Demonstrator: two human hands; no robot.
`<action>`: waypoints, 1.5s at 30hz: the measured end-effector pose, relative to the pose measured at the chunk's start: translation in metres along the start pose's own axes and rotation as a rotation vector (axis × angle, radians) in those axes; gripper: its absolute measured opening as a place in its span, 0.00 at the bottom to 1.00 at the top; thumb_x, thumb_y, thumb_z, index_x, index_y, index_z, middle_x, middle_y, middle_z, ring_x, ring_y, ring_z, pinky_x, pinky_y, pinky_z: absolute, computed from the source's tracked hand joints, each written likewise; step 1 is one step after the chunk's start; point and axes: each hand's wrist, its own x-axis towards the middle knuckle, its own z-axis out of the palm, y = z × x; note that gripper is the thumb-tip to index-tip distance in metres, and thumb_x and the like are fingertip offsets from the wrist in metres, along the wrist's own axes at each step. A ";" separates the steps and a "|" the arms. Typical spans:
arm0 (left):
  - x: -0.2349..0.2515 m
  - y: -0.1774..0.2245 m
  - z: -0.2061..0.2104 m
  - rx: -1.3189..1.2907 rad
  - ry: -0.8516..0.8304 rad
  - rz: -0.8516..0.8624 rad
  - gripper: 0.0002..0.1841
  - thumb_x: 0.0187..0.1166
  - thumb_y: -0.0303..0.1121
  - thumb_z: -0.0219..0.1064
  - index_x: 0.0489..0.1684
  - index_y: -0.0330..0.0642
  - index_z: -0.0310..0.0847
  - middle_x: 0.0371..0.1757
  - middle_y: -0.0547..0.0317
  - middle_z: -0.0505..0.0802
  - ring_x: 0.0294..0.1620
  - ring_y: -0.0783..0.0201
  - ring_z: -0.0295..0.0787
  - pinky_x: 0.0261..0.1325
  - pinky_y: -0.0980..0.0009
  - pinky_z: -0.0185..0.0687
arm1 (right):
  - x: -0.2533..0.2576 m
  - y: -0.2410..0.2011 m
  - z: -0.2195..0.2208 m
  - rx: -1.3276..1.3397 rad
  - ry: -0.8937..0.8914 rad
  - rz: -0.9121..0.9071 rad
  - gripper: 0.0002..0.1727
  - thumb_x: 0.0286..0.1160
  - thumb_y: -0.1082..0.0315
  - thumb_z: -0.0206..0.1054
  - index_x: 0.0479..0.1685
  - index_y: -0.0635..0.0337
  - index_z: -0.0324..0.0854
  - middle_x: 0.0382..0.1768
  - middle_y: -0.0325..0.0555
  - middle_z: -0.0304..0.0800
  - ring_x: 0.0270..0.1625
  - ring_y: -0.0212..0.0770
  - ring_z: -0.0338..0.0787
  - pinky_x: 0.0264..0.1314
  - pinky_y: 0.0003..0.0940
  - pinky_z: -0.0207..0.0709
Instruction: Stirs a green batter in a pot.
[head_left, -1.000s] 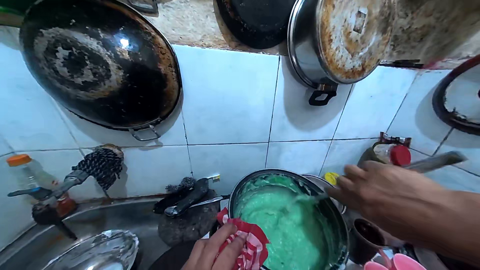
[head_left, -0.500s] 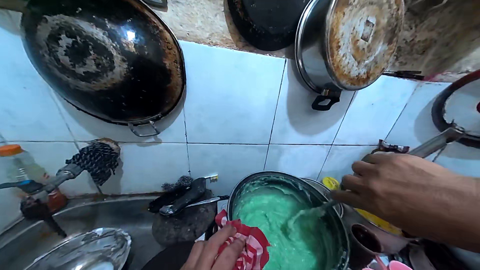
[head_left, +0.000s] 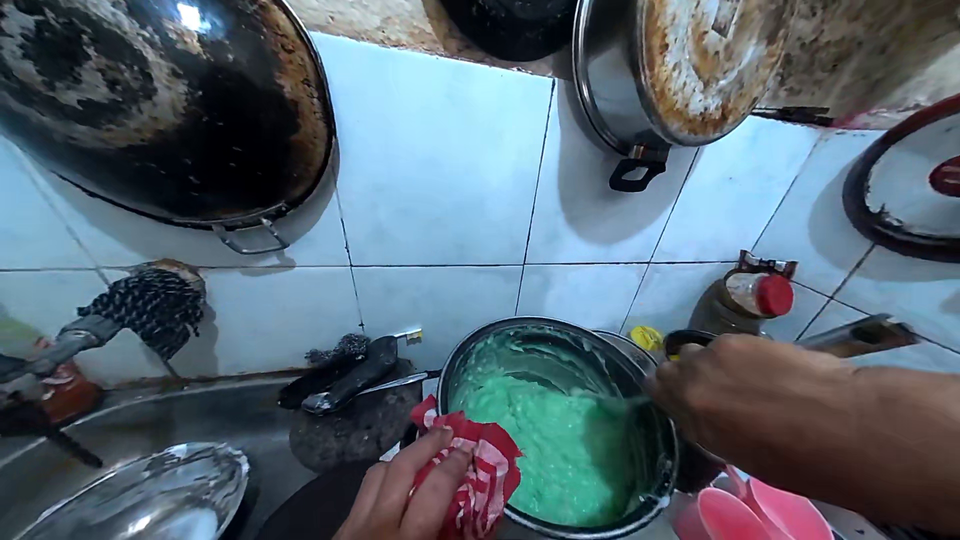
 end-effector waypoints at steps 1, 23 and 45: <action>0.000 0.001 0.000 0.001 -0.006 -0.011 0.14 0.74 0.26 0.65 0.55 0.37 0.88 0.65 0.36 0.89 0.54 0.35 0.88 0.46 0.49 0.86 | -0.007 0.001 -0.011 0.044 -0.092 -0.012 0.05 0.77 0.71 0.66 0.43 0.60 0.85 0.30 0.51 0.85 0.30 0.52 0.87 0.29 0.48 0.77; 0.000 -0.006 -0.001 -0.042 -0.007 0.025 0.13 0.74 0.25 0.65 0.55 0.36 0.87 0.65 0.34 0.88 0.57 0.37 0.88 0.51 0.48 0.86 | -0.005 0.002 0.028 0.034 0.634 -0.240 0.18 0.66 0.70 0.71 0.57 0.47 0.89 0.27 0.42 0.84 0.22 0.44 0.84 0.15 0.39 0.72; 0.006 0.000 -0.006 0.017 -0.037 -0.010 0.12 0.74 0.26 0.66 0.52 0.37 0.89 0.65 0.38 0.89 0.56 0.37 0.90 0.49 0.48 0.88 | -0.038 0.012 0.017 0.105 0.348 -0.104 0.23 0.64 0.69 0.77 0.63 0.43 0.89 0.30 0.47 0.86 0.23 0.50 0.85 0.18 0.45 0.72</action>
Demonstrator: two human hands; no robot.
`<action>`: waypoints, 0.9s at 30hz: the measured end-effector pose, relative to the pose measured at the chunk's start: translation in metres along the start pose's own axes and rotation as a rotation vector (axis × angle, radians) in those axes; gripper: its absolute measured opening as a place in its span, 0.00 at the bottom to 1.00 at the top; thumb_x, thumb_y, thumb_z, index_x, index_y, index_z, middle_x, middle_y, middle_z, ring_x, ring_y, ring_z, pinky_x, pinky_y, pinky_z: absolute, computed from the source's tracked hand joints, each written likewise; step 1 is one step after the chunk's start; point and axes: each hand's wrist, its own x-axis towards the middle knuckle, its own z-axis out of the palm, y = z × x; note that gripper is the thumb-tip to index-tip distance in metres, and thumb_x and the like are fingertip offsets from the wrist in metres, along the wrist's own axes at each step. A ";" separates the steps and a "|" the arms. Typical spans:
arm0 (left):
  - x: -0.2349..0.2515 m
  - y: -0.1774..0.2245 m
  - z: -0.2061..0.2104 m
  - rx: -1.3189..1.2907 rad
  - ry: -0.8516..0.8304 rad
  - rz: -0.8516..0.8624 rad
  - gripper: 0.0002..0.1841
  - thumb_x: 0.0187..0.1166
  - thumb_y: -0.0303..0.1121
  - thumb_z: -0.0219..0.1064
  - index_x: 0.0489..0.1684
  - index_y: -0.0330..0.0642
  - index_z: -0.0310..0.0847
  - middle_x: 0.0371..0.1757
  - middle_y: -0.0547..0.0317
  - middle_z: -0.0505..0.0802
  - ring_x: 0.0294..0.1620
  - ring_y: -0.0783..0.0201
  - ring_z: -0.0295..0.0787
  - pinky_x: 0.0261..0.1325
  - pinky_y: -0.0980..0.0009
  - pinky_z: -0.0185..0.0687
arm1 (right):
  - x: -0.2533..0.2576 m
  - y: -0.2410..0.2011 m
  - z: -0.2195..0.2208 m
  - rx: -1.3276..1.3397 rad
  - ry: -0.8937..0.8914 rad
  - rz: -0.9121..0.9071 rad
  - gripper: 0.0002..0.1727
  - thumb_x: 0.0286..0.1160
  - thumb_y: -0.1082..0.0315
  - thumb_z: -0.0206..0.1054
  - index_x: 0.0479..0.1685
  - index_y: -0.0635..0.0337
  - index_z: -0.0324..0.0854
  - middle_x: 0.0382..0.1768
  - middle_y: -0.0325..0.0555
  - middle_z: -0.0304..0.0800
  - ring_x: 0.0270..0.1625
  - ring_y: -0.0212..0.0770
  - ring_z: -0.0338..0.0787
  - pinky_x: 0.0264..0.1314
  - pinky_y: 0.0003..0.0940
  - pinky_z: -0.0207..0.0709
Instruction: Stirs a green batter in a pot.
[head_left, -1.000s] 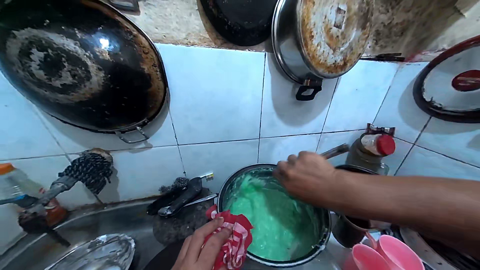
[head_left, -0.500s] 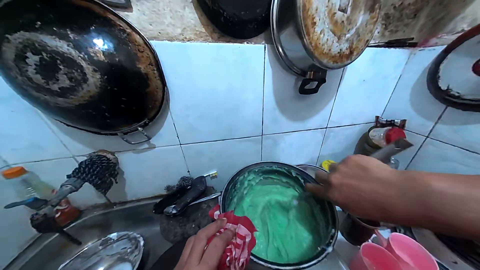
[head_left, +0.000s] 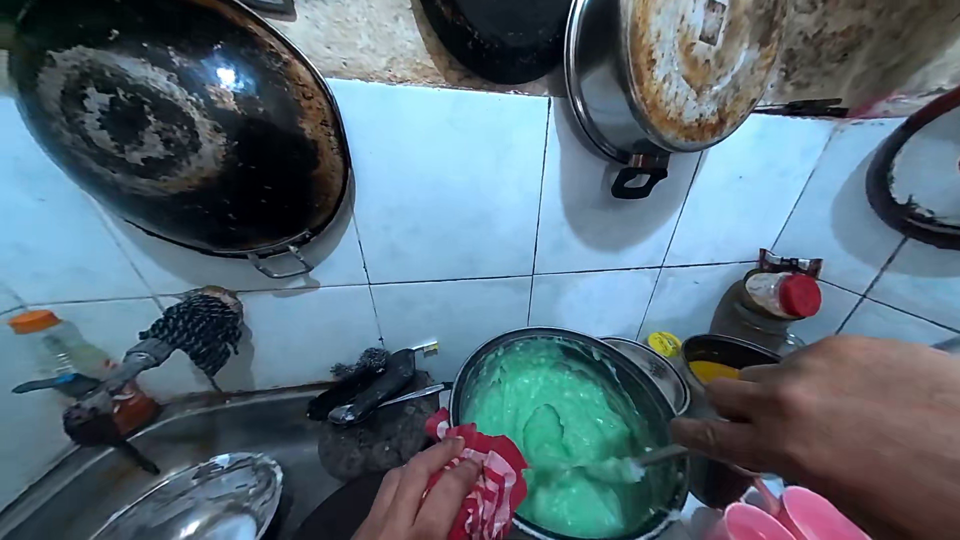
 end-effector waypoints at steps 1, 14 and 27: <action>0.000 0.000 0.000 0.004 -0.004 0.002 0.12 0.75 0.27 0.66 0.52 0.37 0.89 0.65 0.38 0.89 0.56 0.38 0.90 0.49 0.49 0.88 | 0.005 0.003 0.002 0.016 -0.118 0.050 0.23 0.66 0.69 0.76 0.64 0.42 0.88 0.34 0.49 0.87 0.26 0.52 0.87 0.21 0.49 0.75; -0.002 -0.002 0.002 0.001 0.002 0.032 0.13 0.74 0.26 0.65 0.53 0.35 0.89 0.64 0.35 0.89 0.55 0.36 0.89 0.47 0.49 0.87 | 0.086 0.014 0.017 -0.376 0.077 0.001 0.16 0.80 0.84 0.53 0.63 0.75 0.79 0.43 0.59 0.87 0.42 0.56 0.89 0.39 0.46 0.80; -0.004 0.006 0.008 0.030 0.051 -0.014 0.13 0.73 0.26 0.66 0.52 0.34 0.89 0.63 0.35 0.89 0.54 0.34 0.89 0.46 0.48 0.87 | 0.079 0.001 -0.003 0.584 -0.499 0.163 0.15 0.89 0.67 0.59 0.61 0.61 0.89 0.43 0.62 0.92 0.49 0.61 0.90 0.53 0.63 0.78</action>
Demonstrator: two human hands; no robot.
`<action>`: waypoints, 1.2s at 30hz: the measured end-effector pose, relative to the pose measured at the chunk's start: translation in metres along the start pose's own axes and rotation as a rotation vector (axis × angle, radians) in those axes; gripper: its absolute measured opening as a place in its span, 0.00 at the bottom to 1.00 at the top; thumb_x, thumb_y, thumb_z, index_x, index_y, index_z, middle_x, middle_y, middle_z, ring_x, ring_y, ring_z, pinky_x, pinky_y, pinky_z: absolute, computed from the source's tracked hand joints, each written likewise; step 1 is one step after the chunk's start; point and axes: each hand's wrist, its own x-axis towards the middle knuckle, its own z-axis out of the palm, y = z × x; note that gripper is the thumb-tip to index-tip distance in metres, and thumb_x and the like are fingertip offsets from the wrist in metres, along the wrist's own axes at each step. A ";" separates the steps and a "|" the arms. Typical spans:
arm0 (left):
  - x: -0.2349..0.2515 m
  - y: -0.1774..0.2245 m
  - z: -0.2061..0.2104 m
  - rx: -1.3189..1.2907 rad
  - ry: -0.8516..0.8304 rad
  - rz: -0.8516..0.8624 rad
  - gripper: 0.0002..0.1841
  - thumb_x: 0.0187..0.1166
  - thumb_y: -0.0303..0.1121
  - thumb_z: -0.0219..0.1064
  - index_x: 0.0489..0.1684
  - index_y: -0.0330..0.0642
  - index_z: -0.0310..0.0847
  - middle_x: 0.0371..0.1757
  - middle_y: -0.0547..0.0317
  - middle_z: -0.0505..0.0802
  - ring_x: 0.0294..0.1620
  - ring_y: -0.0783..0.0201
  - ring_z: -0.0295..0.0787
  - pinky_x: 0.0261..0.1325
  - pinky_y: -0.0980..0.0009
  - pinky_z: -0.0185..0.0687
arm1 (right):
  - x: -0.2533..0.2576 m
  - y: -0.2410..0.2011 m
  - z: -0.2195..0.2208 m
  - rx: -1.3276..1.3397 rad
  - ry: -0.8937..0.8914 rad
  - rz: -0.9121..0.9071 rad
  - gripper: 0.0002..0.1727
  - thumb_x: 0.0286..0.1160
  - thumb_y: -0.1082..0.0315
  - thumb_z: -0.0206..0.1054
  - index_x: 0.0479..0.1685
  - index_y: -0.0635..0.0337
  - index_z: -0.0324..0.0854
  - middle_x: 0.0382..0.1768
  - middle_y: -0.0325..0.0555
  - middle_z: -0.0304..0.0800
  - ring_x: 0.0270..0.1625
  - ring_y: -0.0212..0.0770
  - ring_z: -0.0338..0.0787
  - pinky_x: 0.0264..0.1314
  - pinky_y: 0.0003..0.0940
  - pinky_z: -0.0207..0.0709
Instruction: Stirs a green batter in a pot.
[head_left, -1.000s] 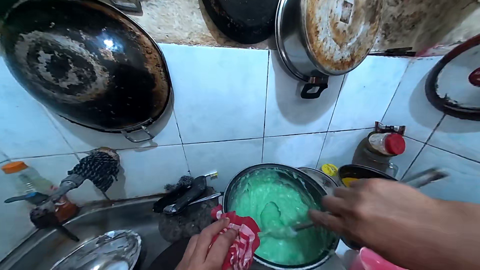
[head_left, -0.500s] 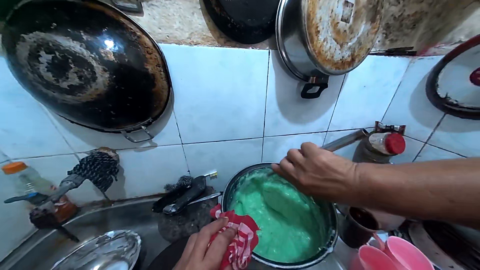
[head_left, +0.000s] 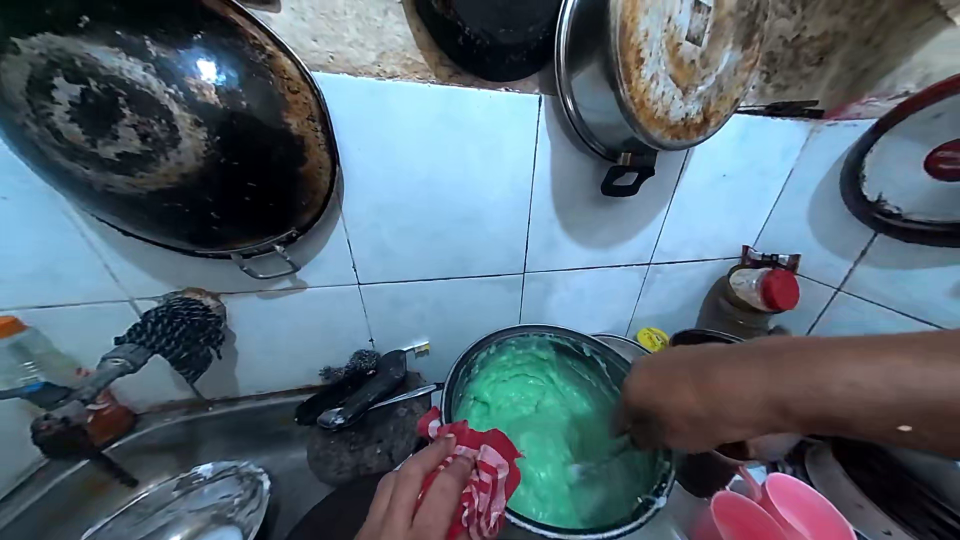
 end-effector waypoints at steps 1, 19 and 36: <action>0.000 0.001 0.000 -0.001 0.004 -0.006 0.13 0.72 0.25 0.66 0.51 0.33 0.89 0.63 0.34 0.90 0.53 0.34 0.90 0.46 0.47 0.87 | 0.004 0.004 0.004 0.069 0.063 -0.011 0.16 0.89 0.67 0.59 0.61 0.62 0.89 0.44 0.63 0.92 0.50 0.61 0.90 0.54 0.62 0.78; 0.000 -0.007 0.001 0.003 0.018 0.043 0.11 0.77 0.26 0.63 0.51 0.36 0.88 0.61 0.35 0.89 0.53 0.40 0.89 0.48 0.53 0.86 | -0.009 0.034 0.051 -0.624 0.847 -0.383 0.16 0.64 0.69 0.73 0.53 0.46 0.89 0.25 0.40 0.82 0.22 0.42 0.83 0.16 0.36 0.71; 0.002 -0.005 0.000 -0.009 0.002 0.038 0.11 0.75 0.25 0.64 0.51 0.35 0.89 0.62 0.35 0.90 0.54 0.38 0.90 0.49 0.51 0.87 | 0.033 0.018 0.051 -0.652 0.873 -0.272 0.12 0.73 0.77 0.65 0.53 0.62 0.86 0.31 0.52 0.85 0.30 0.52 0.89 0.26 0.44 0.80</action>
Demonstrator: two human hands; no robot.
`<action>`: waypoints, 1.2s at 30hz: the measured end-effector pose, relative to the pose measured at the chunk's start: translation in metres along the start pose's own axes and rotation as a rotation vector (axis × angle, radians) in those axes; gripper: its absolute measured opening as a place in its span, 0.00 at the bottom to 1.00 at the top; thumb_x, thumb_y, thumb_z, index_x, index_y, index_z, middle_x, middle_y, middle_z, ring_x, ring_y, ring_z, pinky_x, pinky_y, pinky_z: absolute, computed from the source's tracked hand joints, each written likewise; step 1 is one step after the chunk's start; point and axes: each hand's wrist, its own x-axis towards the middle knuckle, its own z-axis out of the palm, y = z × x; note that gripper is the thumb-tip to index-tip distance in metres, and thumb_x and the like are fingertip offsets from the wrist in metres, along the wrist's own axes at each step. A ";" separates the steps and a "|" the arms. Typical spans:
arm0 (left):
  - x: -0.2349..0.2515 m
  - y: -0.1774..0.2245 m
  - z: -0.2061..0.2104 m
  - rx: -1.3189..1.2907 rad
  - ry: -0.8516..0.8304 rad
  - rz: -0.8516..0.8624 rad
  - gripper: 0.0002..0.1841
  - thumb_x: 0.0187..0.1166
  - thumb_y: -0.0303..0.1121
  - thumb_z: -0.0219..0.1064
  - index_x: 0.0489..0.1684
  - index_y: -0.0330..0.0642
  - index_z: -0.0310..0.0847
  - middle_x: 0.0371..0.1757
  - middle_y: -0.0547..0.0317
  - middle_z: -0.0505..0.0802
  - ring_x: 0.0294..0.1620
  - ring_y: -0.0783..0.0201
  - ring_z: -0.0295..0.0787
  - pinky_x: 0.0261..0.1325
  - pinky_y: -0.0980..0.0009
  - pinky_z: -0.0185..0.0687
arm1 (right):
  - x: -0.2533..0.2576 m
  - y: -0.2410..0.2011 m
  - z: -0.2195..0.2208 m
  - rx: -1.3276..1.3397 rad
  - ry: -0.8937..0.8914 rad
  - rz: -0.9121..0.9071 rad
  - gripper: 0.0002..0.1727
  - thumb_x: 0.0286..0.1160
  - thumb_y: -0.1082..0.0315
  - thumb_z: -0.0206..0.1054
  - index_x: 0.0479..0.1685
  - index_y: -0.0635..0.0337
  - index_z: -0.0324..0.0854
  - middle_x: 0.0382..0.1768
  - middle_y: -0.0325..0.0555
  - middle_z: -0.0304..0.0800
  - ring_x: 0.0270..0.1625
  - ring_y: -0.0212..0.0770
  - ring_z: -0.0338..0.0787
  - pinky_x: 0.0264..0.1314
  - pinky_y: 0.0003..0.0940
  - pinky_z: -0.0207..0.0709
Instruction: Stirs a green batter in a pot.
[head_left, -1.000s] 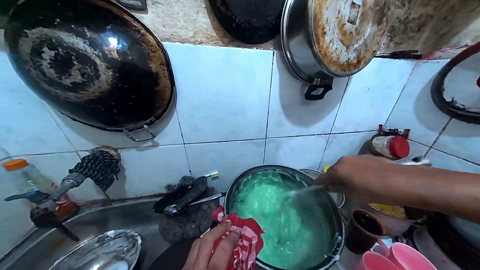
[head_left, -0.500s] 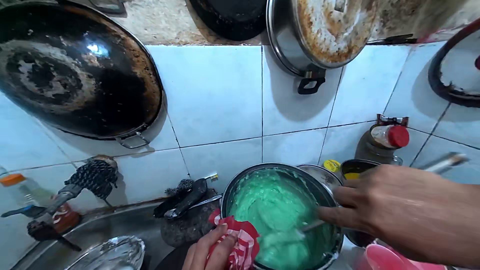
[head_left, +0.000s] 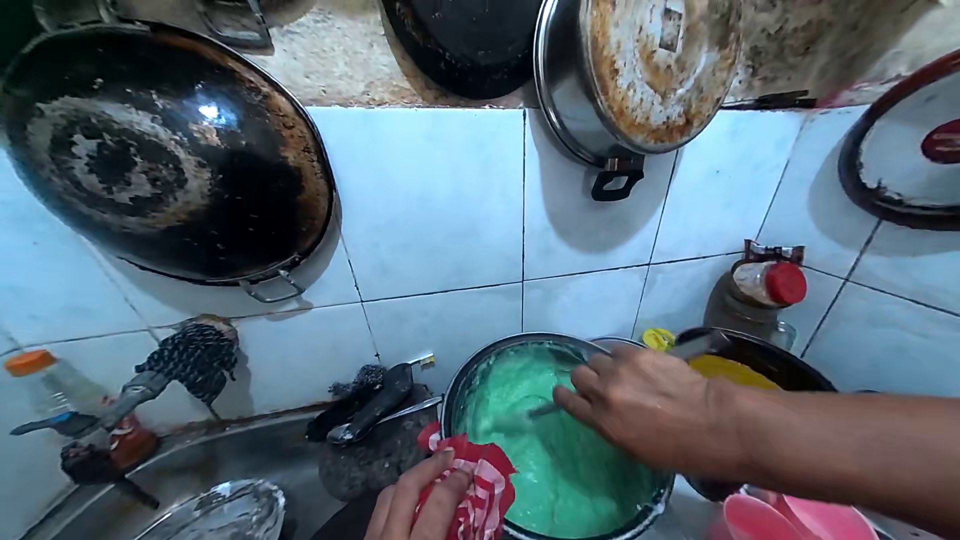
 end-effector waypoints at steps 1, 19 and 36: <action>0.000 0.002 0.000 0.005 0.002 -0.011 0.11 0.75 0.26 0.65 0.50 0.36 0.89 0.61 0.36 0.90 0.53 0.38 0.90 0.48 0.51 0.87 | -0.009 -0.002 -0.004 0.005 0.009 -0.057 0.13 0.73 0.77 0.65 0.53 0.60 0.86 0.30 0.50 0.84 0.29 0.51 0.88 0.24 0.42 0.79; -0.002 0.006 -0.002 -0.004 -0.024 -0.059 0.13 0.74 0.25 0.65 0.53 0.36 0.89 0.64 0.35 0.89 0.56 0.35 0.89 0.48 0.47 0.86 | -0.027 0.058 -0.038 -0.093 -0.321 0.066 0.20 0.72 0.78 0.68 0.64 0.57 0.86 0.40 0.53 0.88 0.44 0.57 0.89 0.40 0.50 0.80; -0.003 0.006 0.000 0.025 0.007 -0.051 0.13 0.73 0.26 0.65 0.52 0.35 0.89 0.64 0.37 0.89 0.54 0.36 0.90 0.45 0.49 0.87 | -0.008 0.016 -0.059 -0.029 -0.625 0.091 0.10 0.78 0.81 0.58 0.51 0.72 0.81 0.41 0.61 0.87 0.44 0.60 0.90 0.43 0.50 0.82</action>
